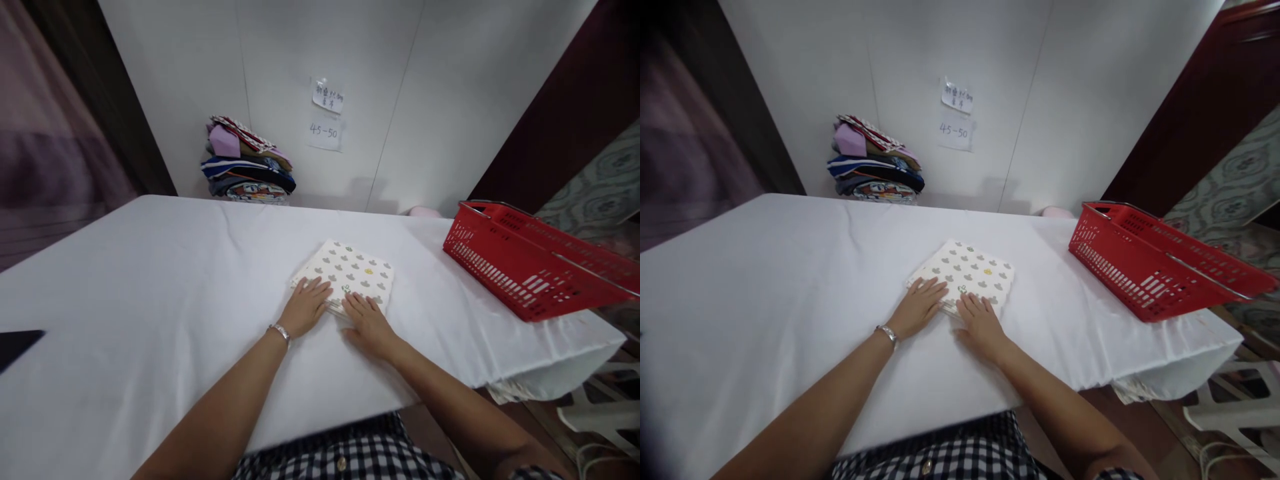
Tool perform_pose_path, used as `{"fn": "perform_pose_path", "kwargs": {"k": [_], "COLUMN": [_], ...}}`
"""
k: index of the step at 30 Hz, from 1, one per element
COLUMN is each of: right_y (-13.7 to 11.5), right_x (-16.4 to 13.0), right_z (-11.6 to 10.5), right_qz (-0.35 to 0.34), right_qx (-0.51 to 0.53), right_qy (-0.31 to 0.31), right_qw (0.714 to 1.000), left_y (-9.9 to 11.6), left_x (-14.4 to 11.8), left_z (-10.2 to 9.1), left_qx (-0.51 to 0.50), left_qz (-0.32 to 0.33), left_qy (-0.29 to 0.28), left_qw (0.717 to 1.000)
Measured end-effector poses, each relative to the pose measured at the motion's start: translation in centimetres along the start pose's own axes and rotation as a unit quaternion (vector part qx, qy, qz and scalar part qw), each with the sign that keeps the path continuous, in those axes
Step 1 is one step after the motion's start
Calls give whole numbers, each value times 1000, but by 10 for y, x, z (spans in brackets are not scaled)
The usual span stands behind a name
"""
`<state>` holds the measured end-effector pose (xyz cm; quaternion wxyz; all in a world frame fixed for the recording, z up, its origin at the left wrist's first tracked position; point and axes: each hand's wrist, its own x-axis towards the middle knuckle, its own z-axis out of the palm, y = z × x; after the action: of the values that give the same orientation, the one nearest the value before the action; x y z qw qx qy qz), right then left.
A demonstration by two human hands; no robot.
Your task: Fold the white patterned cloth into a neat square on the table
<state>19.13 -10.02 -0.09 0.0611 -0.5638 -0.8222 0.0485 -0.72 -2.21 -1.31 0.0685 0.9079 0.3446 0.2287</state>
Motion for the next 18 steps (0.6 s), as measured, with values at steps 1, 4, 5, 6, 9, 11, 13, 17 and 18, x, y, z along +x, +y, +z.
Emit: {"fn": "perform_pose_path", "kwargs": {"k": [1,4,5,6,9,11,13,17,18], "right_y": [1,12,18,25,43,52,57,64,66], "right_x": [3,15,19,23,30,27,20,2,-1], "right_z": [-6,-20,-23,-23,-14,-3,8,23,25], "right_qz": [1,11,23,40,91,106,122,220,246], "right_qx": [21,67,71,70,69,78,92,159,183], "right_qy": [-17,-32,-27,-20,2,30,75,170,183], "right_qw": [1000,997,997,997,993,991,985,947,934], "left_y": [-2,-12,-15,-18,-23,-25,-27,-37,-40], "left_x": [1,2,3,3,4,4,5,3,2], "left_z": [2,6,6,6,4,3,1,2,3], "left_qx": [-4,-17,-20,-23,-26,-33,-45,-61,-66], "left_qz": [-10,-40,-53,-69,-117,-148,-176,-218,-238], "left_qy": [-1,12,19,26,52,74,100,151,166], "left_qw": [1000,999,998,997,991,986,978,962,955]}}
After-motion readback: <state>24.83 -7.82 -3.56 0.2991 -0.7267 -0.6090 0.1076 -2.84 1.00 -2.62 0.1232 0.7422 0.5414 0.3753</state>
